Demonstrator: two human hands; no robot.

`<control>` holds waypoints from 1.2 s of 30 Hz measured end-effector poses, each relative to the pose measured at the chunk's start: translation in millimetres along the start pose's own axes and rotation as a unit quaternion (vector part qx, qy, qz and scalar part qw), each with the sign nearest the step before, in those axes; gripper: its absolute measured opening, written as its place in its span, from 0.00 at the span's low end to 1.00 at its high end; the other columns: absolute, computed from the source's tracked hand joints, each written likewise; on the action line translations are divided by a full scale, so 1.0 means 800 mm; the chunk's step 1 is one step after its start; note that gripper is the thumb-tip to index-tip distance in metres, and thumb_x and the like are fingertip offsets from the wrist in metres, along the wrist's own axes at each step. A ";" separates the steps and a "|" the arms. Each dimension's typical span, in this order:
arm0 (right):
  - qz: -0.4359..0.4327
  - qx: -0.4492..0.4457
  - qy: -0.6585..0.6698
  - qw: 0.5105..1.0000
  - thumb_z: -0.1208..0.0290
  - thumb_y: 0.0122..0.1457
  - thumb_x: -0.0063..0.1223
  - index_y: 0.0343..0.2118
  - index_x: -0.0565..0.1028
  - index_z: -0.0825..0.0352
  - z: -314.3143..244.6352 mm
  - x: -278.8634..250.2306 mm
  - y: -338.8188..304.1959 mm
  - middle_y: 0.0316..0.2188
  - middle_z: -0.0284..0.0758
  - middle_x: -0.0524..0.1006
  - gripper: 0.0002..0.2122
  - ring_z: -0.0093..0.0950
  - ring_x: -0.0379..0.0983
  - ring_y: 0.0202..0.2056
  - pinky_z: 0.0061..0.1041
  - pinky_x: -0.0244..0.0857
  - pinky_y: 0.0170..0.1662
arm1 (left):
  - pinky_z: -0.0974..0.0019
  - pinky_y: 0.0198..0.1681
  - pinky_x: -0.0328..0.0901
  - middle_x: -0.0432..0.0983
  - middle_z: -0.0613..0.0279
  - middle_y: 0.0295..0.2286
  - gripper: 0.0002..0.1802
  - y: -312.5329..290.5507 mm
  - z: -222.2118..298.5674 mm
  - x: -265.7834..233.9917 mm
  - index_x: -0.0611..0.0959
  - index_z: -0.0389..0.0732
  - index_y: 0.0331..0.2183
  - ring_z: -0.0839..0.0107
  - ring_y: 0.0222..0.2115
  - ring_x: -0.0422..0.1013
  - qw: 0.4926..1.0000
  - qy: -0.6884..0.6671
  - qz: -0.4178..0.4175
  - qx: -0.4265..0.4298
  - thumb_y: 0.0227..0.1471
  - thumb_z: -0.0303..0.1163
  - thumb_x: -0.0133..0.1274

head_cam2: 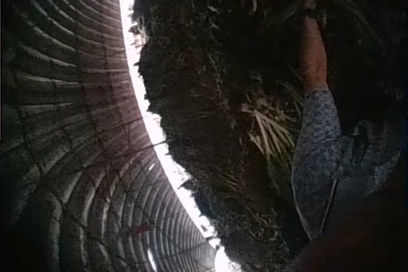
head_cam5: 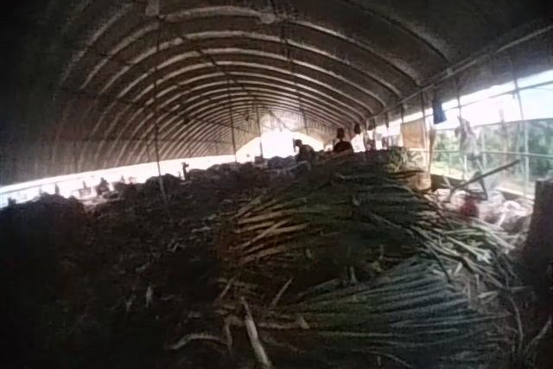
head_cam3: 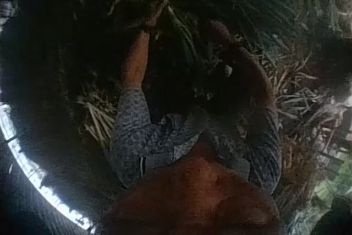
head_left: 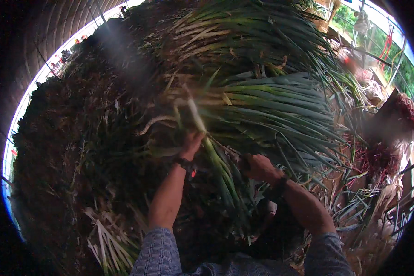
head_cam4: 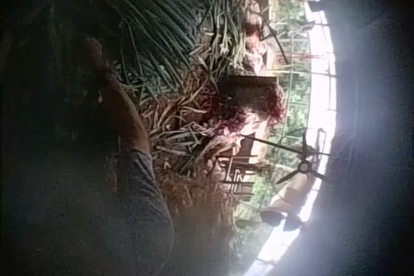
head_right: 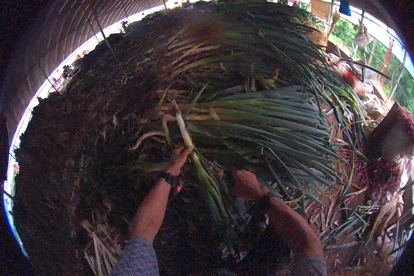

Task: Cleaning and peeling green onions or leeks in an agricultural setting.

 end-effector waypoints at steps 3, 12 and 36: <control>0.029 -0.010 0.024 0.999 0.58 0.55 0.56 0.41 0.75 0.66 0.004 0.001 0.000 0.30 0.48 0.79 0.17 0.50 0.75 0.36 0.47 0.68 0.37 | 0.63 0.39 0.63 0.78 0.66 0.33 0.26 0.001 0.001 0.004 0.84 0.38 0.40 0.72 0.35 0.70 0.999 0.044 0.031 -0.007 0.56 0.53 0.55; 0.055 -0.001 0.033 0.998 0.68 0.44 0.60 0.37 0.77 0.69 0.000 0.009 0.016 0.27 0.49 0.79 0.16 0.52 0.76 0.32 0.49 0.71 0.37 | 0.56 0.34 0.65 0.78 0.49 0.28 0.24 0.022 -0.038 0.008 0.84 0.34 0.36 0.61 0.29 0.73 0.977 0.174 0.125 -0.004 0.59 0.49 0.52; -0.014 0.013 -0.013 1.000 0.56 0.57 0.54 0.45 0.75 0.64 0.035 0.026 0.011 0.35 0.47 0.80 0.19 0.49 0.76 0.37 0.45 0.70 0.39 | 0.56 0.42 0.66 0.76 0.56 0.36 0.20 0.068 -0.008 0.016 0.75 0.36 0.39 0.62 0.39 0.72 0.962 0.071 0.253 0.070 0.50 0.38 0.62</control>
Point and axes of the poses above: each hand's wrist, its own y-axis towards the middle knuckle, its own x-axis out of the palm, z = x × y, the point moved 4 cm from there along y, towards the middle knuckle
